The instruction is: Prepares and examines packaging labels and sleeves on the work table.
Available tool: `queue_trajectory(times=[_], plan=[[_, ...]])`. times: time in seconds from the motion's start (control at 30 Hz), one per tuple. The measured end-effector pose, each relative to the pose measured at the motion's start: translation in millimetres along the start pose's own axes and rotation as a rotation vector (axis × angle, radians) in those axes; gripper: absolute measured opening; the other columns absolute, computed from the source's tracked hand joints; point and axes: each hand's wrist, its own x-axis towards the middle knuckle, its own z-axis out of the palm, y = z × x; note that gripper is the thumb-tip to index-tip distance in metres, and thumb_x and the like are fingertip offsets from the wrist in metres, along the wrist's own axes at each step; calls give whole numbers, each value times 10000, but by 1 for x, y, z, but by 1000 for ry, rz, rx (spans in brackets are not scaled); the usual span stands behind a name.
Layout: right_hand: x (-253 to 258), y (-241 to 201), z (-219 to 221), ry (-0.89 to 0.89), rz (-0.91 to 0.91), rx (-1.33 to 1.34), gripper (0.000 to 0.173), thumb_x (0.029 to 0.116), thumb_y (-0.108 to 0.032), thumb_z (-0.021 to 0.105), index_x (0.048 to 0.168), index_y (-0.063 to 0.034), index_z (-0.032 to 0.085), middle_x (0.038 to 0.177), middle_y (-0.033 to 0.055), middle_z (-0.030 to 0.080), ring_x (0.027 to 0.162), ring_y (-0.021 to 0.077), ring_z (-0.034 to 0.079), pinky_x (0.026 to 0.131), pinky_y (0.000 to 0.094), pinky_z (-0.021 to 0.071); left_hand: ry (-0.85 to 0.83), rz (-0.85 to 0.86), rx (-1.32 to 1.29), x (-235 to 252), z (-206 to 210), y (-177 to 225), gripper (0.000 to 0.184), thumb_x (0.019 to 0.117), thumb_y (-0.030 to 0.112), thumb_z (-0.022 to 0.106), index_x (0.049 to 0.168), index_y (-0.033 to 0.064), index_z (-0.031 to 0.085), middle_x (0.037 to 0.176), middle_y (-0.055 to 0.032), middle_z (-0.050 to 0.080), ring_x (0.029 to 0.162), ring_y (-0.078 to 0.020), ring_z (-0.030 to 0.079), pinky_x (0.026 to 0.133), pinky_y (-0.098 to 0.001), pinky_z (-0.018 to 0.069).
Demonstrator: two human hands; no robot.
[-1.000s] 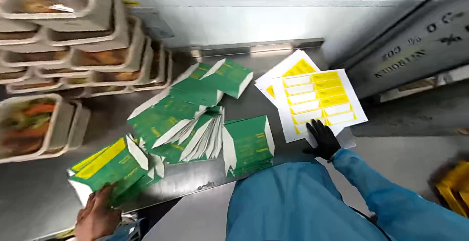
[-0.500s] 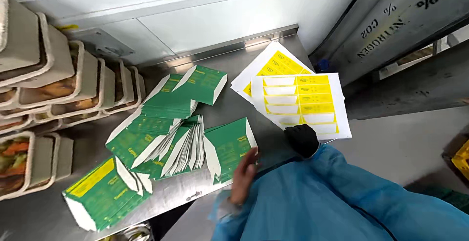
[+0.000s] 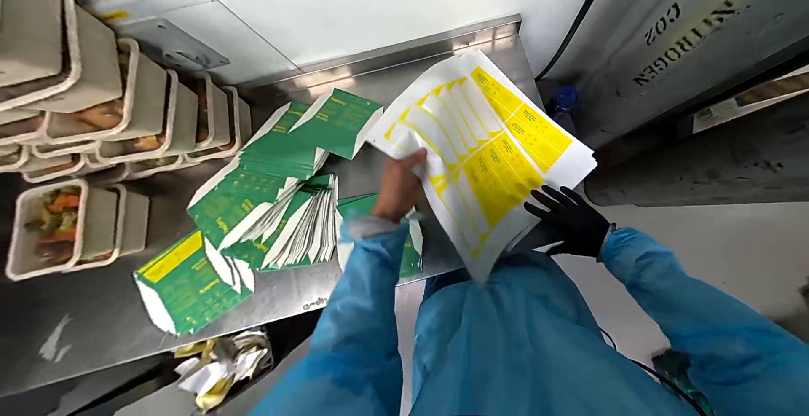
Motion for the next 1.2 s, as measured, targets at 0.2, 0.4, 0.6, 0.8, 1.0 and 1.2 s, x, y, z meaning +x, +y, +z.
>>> queue_trajectory(times=[0.2, 0.4, 0.6, 0.8, 1.0, 1.2], plan=[[44, -50, 34, 174, -115, 28, 779, 881, -392, 748, 1575, -261, 419, 1605, 78, 446, 1468, 312, 427, 1127, 560, 408, -28, -136, -243, 26, 3, 17, 321, 1101, 304, 423, 1217, 87, 629, 962, -38, 746, 844, -109, 730, 731, -301, 630], [80, -102, 53, 685, -24, -17, 299, 987, -126, 574, 1250, -91, 711, 1120, 77, 771, 932, 243, 751, 778, 398, 607, -5, 137, -396, -75, -51, -91, 1074, 756, 988, 264, 1487, 230, 478, 1430, -31, 595, 1314, -231, 564, 1060, -532, 500], [86, -148, 9, 518, -162, 394, 342, 985, -174, 583, 1296, -93, 700, 951, 100, 761, 827, 254, 734, 728, 436, 610, 66, -44, -158, -157, 16, -139, 533, 1020, 460, 572, 1422, 116, 513, 1249, -44, 682, 1092, -169, 681, 923, -421, 592], [73, -123, 7, 421, 30, 654, 364, 1036, -269, 587, 1349, -99, 663, 1306, 89, 695, 1191, 213, 670, 1024, 426, 553, 139, -173, -469, -149, 28, -131, 401, 1124, 228, 311, 1399, 55, 545, 1326, -160, 662, 1111, -298, 701, 947, -468, 585], [93, -100, 35, 460, 276, 548, 301, 956, -192, 672, 1246, -142, 736, 1228, 57, 737, 1064, 208, 720, 907, 455, 600, 404, -221, -252, -121, 50, -150, 483, 1009, 213, 666, 1413, 45, 459, 1292, -180, 623, 1081, -295, 694, 927, -470, 596], [110, -86, 46, -49, 32, 14, 1015, 795, -840, 551, 1600, -246, 383, 1686, 48, 304, 1560, 321, 240, 1216, 601, 243, 528, -401, -79, -129, 29, -134, 353, 1077, 253, 530, 1318, -3, 556, 1169, -193, 662, 938, -283, 708, 844, -462, 602]])
